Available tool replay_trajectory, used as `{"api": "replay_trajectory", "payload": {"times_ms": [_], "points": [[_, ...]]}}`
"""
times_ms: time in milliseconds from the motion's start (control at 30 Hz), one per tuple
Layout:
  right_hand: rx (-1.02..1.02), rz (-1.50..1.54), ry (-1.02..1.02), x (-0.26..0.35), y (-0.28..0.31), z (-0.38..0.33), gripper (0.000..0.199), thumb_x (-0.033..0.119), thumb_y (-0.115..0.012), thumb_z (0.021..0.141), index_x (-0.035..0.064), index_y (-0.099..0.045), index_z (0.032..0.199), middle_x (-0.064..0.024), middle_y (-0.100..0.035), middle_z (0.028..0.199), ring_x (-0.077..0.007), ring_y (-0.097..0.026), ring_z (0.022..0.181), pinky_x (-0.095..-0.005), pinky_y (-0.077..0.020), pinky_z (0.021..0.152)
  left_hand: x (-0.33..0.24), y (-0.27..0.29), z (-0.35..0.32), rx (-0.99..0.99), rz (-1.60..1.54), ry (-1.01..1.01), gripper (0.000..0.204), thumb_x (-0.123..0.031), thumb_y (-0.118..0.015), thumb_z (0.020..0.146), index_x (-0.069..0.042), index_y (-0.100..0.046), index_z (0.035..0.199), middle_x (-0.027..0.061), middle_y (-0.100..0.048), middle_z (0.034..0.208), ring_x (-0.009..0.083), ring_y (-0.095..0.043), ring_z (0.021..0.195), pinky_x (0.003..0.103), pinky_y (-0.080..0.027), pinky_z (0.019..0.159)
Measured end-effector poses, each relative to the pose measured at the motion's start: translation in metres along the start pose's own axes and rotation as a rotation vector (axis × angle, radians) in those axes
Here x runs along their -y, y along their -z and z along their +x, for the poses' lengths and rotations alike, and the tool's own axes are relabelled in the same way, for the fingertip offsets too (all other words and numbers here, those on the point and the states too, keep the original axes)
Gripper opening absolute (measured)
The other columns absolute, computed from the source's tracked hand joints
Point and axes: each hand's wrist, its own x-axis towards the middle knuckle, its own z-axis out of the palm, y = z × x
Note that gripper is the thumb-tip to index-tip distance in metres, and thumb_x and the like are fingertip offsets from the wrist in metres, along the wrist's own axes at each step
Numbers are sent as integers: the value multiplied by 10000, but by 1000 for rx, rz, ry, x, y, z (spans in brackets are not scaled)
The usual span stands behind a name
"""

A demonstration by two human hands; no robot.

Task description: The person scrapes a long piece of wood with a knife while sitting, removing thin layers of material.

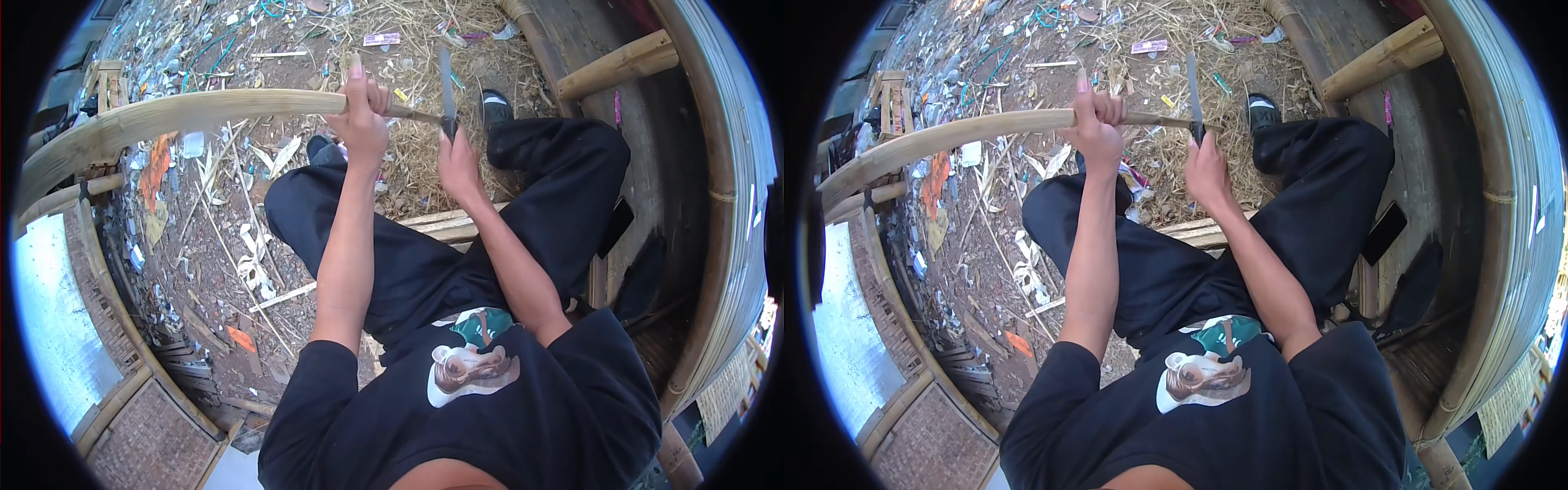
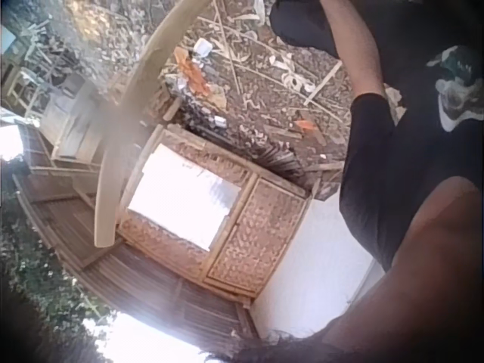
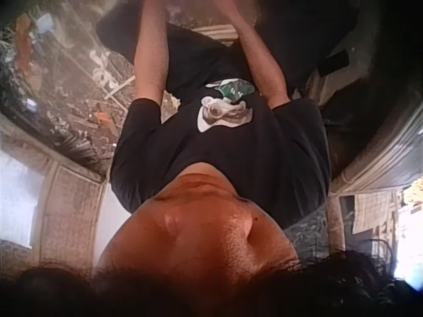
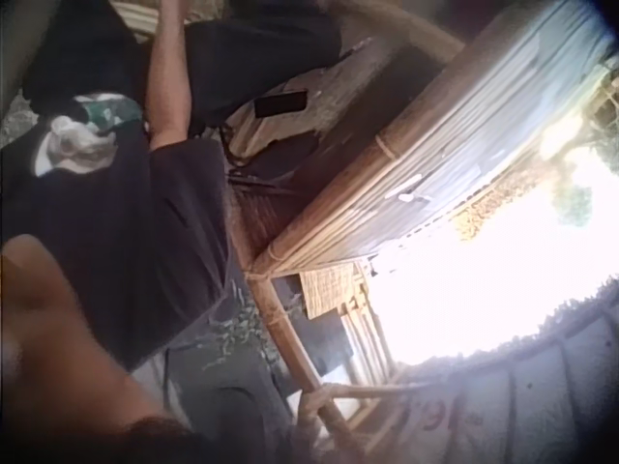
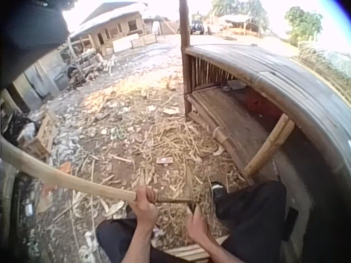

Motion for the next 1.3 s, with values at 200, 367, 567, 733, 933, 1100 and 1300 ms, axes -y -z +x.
{"api": "replay_trajectory", "payload": {"times_ms": [200,367,567,733,933,1100,1300], "points": [[135,-12,-162,20,-1,-9,233,187,-404,932,-24,-398,1032,-302,-573,735,-481,-567,701,-553,-417,642,-1,-3,-1,4,-8,4,435,-152,-461,944,-90,-273,557,-36,-227,477,59,-183,399,265,-162,409],[210,-189,-68,0,-4,-10,188,170,-410,933,-5,-377,994,-311,-563,731,-495,-551,715,-543,-396,609,1,5,-5,18,-29,25,451,-147,-461,940,-91,-278,531,-35,-238,478,59,-192,400,261,-168,410],[-81,127,23,36,11,-13,201,159,-426,923,-22,-375,994,-305,-563,701,-481,-561,701,-565,-388,623,0,-10,-4,39,-7,9,433,-143,-471,934,-83,-309,536,-33,-248,478,59,-205,407,258,-177,414],[49,-193,-39,1,-13,-6,213,142,-422,920,-31,-366,1030,-310,-561,701,-488,-559,705,-571,-405,632,6,0,-3,18,-37,22,427,-135,-467,934,-81,-305,542,-33,-250,483,59,-209,410,260,-181,415],[-70,50,115,46,13,-13,277,112,-395,908,-73,-335,1107,-325,-571,709,-491,-582,734,-544,-464,643,0,-8,-5,15,0,28,408,-127,-467,933,-72,-321,557,-31,-262,490,55,-211,418,258,-189,418],[74,-245,-43,-19,-20,0,238,129,-419,913,-30,-356,1078,-329,-560,716,-519,-545,714,-573,-421,628,7,-8,-6,7,13,13,418,-135,-469,935,-75,-321,548,-29,-284,494,55,-224,417,260,-190,416],[-64,19,73,51,16,-9,227,166,-431,924,-38,-372,1004,-310,-536,649,-495,-540,662,-570,-376,587,3,-4,-3,-3,14,-2,400,-130,-477,932,-77,-328,565,-34,-276,496,55,-208,415,259,-189,414]]}}
